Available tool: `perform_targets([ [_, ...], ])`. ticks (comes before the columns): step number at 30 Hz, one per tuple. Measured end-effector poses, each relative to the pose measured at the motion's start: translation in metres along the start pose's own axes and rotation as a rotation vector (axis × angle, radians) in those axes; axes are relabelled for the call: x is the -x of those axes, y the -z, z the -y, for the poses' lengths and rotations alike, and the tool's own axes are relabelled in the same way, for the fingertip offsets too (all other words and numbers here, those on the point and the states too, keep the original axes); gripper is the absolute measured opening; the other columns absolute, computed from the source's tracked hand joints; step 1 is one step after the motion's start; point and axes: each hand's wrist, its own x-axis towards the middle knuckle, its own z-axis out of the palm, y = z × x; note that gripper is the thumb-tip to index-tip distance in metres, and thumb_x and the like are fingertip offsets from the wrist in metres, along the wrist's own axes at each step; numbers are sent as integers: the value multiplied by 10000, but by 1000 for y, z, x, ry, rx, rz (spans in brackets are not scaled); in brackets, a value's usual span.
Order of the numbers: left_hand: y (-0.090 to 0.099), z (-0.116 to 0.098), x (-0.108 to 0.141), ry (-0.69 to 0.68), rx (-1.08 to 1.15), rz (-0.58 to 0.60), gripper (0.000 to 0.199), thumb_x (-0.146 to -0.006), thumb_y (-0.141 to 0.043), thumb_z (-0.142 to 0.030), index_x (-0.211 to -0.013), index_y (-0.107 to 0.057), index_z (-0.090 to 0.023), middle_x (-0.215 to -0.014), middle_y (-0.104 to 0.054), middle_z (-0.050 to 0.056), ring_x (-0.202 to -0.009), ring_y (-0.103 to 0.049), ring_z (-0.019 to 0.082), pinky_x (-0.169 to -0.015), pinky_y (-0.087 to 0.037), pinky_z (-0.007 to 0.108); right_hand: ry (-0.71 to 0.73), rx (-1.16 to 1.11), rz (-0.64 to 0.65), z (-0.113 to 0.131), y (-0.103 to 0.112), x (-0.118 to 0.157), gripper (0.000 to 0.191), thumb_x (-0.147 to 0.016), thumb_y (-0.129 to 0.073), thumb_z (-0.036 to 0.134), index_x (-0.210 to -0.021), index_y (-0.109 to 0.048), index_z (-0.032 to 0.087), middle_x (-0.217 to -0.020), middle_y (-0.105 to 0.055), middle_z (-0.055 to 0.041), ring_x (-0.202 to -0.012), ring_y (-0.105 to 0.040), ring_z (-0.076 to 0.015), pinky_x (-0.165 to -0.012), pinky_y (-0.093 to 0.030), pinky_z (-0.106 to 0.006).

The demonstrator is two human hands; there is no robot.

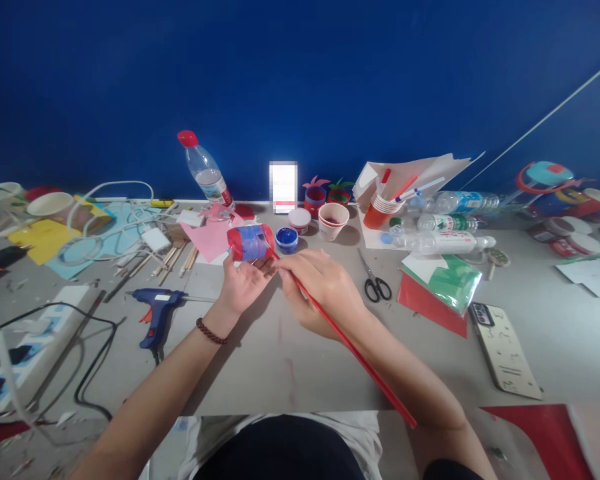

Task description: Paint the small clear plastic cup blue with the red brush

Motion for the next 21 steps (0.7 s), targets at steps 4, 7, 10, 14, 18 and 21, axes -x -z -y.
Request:
perform_targets([
  [4, -1, -2, 0, -14, 22, -23, 427, -808, -633, -599, -887, -677, -181, -860, -727, 51, -820, -686, 187, -817, -538, 335, -19, -31, 63, 2, 2, 2, 173, -914, -507, 102, -964, -618, 225, -845, -740, -32, -779, -683, -180, -684, -560, -319],
  [7, -3, -3, 1, -30, 25, -38, 410, -815, -629, -595, -850, -668, -188, -826, -718, 46, -816, -682, 189, -814, -535, 339, -25, -40, 84, 3, 3, 2, 159, -920, -505, 112, -946, -621, 218, -829, -740, -31, -760, -683, -176, -647, -550, -305],
  [10, -4, -3, 2, -11, 8, -42, 409, -812, -631, -591, -842, -667, -184, -845, -722, 55, -822, -685, 192, -807, -533, 335, -14, -39, 48, 4, 4, 0, 163, -921, -502, 103, -955, -624, 206, -826, -733, -36, -769, -677, -171, -667, -550, -302],
  [14, -3, -1, 2, 4, -5, -23, 434, -793, -645, -589, -879, -680, -166, -882, -733, 73, -830, -690, 199, -796, -538, 332, 6, -36, 4, 2, 2, -1, 182, -924, -502, 96, -1016, -625, 193, -904, -738, -56, -836, -681, -182, -734, -558, -324],
  [18, -1, 0, 0, 18, 7, -2, 447, -801, -644, -586, -906, -688, -154, -909, -740, 83, -853, -692, 201, -801, -541, 330, 8, -26, 6, 0, 0, 0, 178, -926, -501, 97, -1014, -624, 192, -936, -742, -63, -865, -680, -190, -748, -561, -335],
  [21, 1, 0, -1, 7, 22, 3, 432, -813, -635, -580, -908, -689, -162, -906, -741, 77, -844, -694, 197, -807, -544, 335, -2, -29, 26, 0, 0, 1, 160, -920, -507, 93, -977, -625, 185, -884, -735, -54, -822, -672, -180, -725, -558, -322],
])
